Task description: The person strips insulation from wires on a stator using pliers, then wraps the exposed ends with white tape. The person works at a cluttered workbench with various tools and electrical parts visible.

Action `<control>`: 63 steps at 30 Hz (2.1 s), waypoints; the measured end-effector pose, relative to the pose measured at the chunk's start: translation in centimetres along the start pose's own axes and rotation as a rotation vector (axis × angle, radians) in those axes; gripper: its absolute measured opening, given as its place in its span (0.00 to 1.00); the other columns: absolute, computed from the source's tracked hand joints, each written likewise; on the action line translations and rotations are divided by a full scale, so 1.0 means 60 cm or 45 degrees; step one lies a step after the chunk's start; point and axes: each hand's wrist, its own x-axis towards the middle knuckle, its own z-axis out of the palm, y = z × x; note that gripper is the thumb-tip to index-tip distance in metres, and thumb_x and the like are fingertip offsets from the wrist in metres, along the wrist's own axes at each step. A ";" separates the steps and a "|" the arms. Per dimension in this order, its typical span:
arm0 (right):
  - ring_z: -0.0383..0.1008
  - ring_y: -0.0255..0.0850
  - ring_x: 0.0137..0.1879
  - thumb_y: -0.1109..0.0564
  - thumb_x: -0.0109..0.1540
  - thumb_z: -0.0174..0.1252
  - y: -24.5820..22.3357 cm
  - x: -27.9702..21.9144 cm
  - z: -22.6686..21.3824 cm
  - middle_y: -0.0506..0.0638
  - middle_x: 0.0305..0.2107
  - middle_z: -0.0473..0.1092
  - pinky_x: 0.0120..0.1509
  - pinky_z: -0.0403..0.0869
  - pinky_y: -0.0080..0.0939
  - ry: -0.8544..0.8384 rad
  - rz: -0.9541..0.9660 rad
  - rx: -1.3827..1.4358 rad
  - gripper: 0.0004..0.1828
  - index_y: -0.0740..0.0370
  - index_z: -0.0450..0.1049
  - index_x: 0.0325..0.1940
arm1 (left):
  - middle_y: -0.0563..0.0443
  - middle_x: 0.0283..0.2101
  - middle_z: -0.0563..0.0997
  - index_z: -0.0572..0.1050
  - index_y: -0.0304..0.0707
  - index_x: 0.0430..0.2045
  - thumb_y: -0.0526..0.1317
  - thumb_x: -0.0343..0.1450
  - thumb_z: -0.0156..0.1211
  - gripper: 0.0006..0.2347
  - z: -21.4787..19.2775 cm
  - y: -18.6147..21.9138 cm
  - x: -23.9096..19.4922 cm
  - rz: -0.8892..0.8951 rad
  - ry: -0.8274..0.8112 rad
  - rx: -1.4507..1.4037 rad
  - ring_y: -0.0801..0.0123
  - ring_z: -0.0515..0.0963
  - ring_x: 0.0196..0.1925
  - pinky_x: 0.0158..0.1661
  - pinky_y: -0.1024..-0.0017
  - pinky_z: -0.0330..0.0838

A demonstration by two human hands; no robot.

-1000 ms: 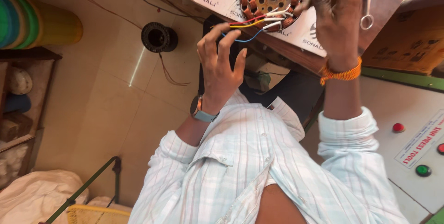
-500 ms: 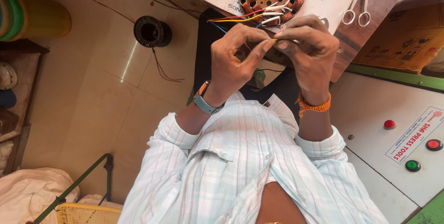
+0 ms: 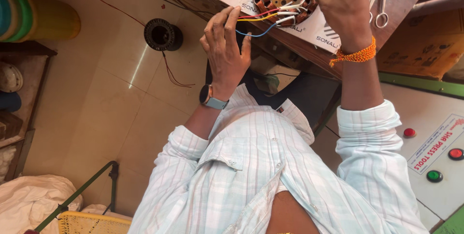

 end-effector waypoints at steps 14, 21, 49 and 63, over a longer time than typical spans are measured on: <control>0.81 0.41 0.52 0.64 0.68 0.66 -0.006 0.041 -0.001 0.57 0.49 0.77 0.56 0.81 0.37 -0.510 0.312 0.408 0.22 0.68 0.72 0.65 | 0.51 0.52 0.73 0.71 0.46 0.56 0.41 0.69 0.74 0.22 0.010 0.035 0.070 0.335 -0.022 -0.123 0.57 0.68 0.57 0.56 0.59 0.59; 0.80 0.41 0.47 0.58 0.66 0.67 -0.008 0.053 -0.007 0.56 0.46 0.78 0.48 0.80 0.38 -0.588 0.413 0.165 0.26 0.63 0.71 0.67 | 0.54 0.55 0.73 0.76 0.40 0.53 0.41 0.71 0.73 0.18 0.005 0.042 0.123 0.554 -0.188 -0.187 0.60 0.68 0.61 0.57 0.61 0.63; 0.80 0.46 0.50 0.64 0.73 0.62 -0.004 -0.012 -0.041 0.57 0.42 0.79 0.55 0.75 0.43 -0.095 0.127 -0.070 0.06 0.67 0.79 0.54 | 0.61 0.44 0.84 0.47 0.51 0.77 0.40 0.74 0.70 0.39 0.040 -0.012 0.141 0.808 -0.237 -0.280 0.70 0.74 0.64 0.62 0.65 0.66; 0.77 0.42 0.53 0.66 0.64 0.70 -0.042 -0.049 0.004 0.54 0.46 0.76 0.57 0.76 0.40 0.046 0.169 0.111 0.10 0.65 0.81 0.50 | 0.67 0.48 0.84 0.56 0.44 0.71 0.46 0.73 0.74 0.35 0.050 0.015 0.107 0.476 -0.127 -0.276 0.72 0.73 0.67 0.62 0.64 0.62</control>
